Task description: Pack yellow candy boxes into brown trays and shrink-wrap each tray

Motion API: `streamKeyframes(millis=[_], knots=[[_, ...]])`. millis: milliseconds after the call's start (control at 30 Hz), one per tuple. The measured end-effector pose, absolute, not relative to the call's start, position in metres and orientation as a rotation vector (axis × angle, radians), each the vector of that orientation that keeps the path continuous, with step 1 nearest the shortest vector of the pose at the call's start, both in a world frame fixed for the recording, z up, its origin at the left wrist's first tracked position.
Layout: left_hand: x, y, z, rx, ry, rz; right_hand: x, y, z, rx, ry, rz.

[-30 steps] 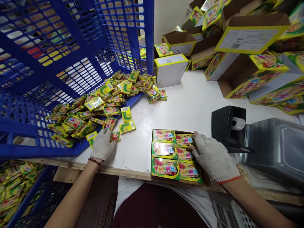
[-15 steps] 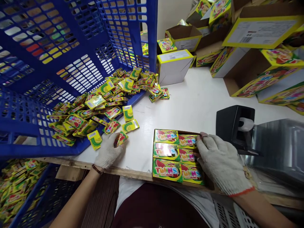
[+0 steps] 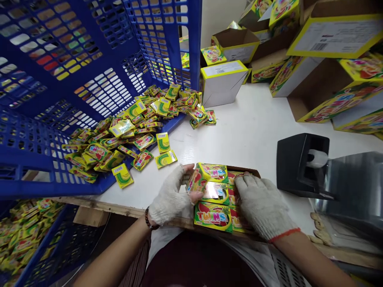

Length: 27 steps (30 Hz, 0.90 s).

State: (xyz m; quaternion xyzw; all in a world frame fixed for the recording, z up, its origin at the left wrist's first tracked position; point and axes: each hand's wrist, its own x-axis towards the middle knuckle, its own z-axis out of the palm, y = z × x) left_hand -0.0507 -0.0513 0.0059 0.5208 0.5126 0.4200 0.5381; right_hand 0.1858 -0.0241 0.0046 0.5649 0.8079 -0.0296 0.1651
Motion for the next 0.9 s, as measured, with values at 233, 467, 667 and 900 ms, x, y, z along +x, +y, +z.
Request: streamKeyframes(millis=[233,467,667,900], knots=[[-0.039,-0.051,0.012,2.208,1.363,0.987,0.196,0.003,0.017,1.590,2.261,-0.375],[-0.008,-0.053,0.019,2.339,1.171,1.072,0.219,-0.030,0.043,1.972,2.541,-1.751],[0.040,-0.058,0.026,1.153,1.053,1.139,0.197,-0.069,0.037,2.122,2.699,-1.756],[-0.033,-0.030,0.004,1.766,1.528,1.002,0.247,-0.049,0.074,2.255,2.477,-1.012]])
